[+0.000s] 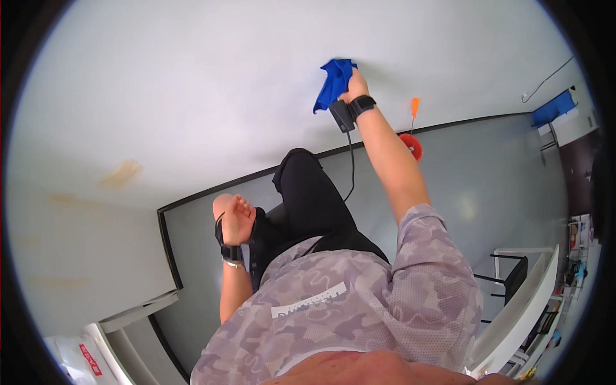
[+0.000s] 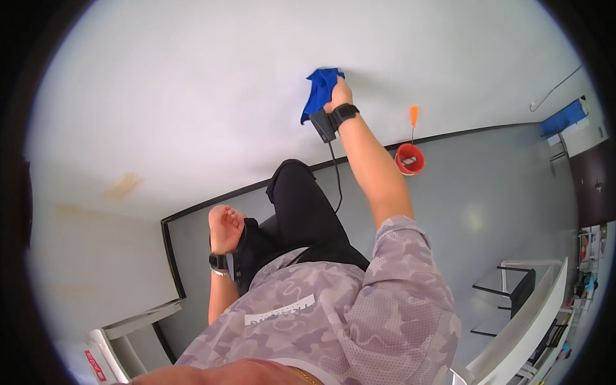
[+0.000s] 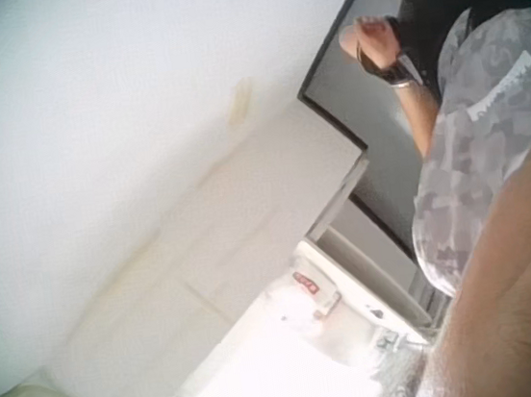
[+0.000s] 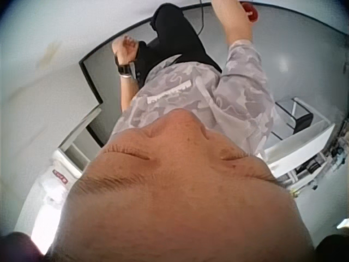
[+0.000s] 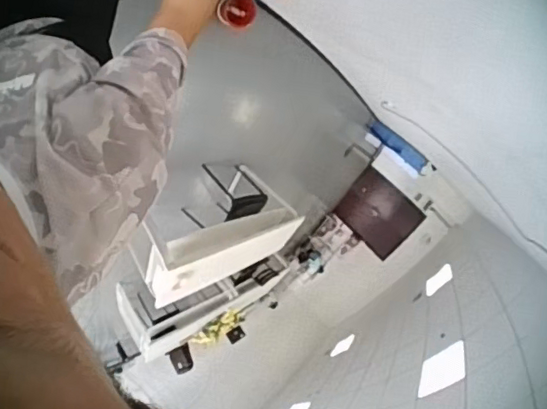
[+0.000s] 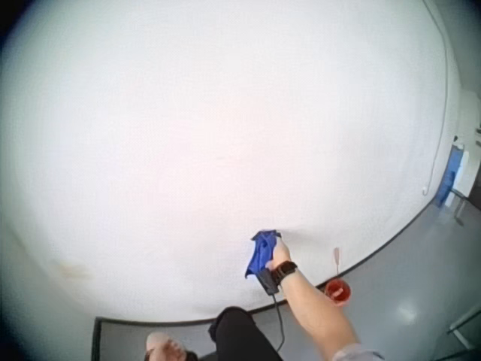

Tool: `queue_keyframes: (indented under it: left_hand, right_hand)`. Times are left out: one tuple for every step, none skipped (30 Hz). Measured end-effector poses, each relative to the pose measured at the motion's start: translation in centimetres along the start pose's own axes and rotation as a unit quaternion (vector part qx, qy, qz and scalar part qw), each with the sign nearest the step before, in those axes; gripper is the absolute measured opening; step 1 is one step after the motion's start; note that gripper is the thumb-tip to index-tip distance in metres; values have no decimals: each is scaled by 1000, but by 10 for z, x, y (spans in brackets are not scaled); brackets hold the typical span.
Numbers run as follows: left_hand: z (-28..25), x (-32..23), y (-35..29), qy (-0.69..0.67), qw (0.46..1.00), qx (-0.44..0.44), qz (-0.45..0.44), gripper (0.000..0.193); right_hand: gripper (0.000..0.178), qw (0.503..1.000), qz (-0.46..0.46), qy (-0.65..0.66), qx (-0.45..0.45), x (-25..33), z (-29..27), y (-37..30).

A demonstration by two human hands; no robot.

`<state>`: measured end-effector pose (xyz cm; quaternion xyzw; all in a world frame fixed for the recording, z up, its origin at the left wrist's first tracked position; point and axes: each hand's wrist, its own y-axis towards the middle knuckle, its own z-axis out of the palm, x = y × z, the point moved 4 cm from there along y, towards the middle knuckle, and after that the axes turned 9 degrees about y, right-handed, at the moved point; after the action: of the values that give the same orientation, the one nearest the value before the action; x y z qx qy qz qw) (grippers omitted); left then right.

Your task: Clean the wall using a blue cloth and a bucket.

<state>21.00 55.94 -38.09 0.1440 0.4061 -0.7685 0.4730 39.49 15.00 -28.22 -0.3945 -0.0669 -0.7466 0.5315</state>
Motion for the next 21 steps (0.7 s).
queue_keyframes:
  left_hand:
    - [-12,7,12,-49,998,-1,-29,9]
    - [-26,15,24,-105,993,-5,-58,7]
    - [-36,17,34,-110,991,-5,-69,5]
    - [-42,19,40,-113,991,-21,-65,6]
    - [-47,20,46,-117,991,-36,-61,6]
    - [-52,22,52,-116,990,-57,-58,9]
    - [-50,20,53,-108,991,-61,-52,12]
    - [-51,18,55,-107,991,-69,-45,12]
    - [-54,17,62,-107,991,-76,-38,13]
    - [-55,16,68,-113,989,-83,-39,13]
    - [-54,16,73,-127,989,-72,-37,13]
    - [-64,14,77,-127,989,-76,-29,12]
    - [-64,10,81,-127,989,-76,-19,12]
    - [-67,12,79,-139,987,-78,-10,12]
    - [-68,12,79,-138,986,-90,-18,10]
    - [-67,13,74,-137,985,-105,-28,9]
    - [-63,10,73,-148,983,-110,-19,9]
    - [-53,10,67,-132,985,-110,-25,8]
    - [-41,8,63,-115,987,-109,-29,7]
    - [-31,5,57,-125,986,-111,-25,8]
    - [-18,2,48,-131,985,-108,-26,10]
  right_hand:
    - [27,999,27,32,26,4,14,-1]
    - [28,998,36,14,52,2,31,-5]
    - [29,996,43,0,80,0,50,-14]
    - [29,994,41,-8,106,-1,65,-26]
    - [29,991,39,-16,131,-1,78,-40]
    - [30,988,35,-25,148,-1,86,-52]
    - [30,987,39,-31,153,-2,89,-60]
    - [25,982,40,-30,180,-1,93,-69]
    - [21,977,40,-30,206,1,95,-73]
    - [21,972,45,-27,228,2,93,-72]
    - [21,971,45,-35,233,5,89,-72]
    - [20,970,49,-51,233,2,90,-76]
    - [20,968,49,-66,236,4,95,-81]
    - [24,970,43,-79,226,4,96,-86]
    - [21,968,53,-80,233,3,101,-95]
    - [21,961,47,-86,258,4,105,-106]
    - [20,953,44,-92,284,5,112,-115]
    - [17,950,44,-88,296,6,116,-122]
    - [15,933,71,-71,346,2,123,-128]
    - [16,934,74,-82,341,-4,123,-132]
    - [16,934,81,-94,335,-9,128,-147]
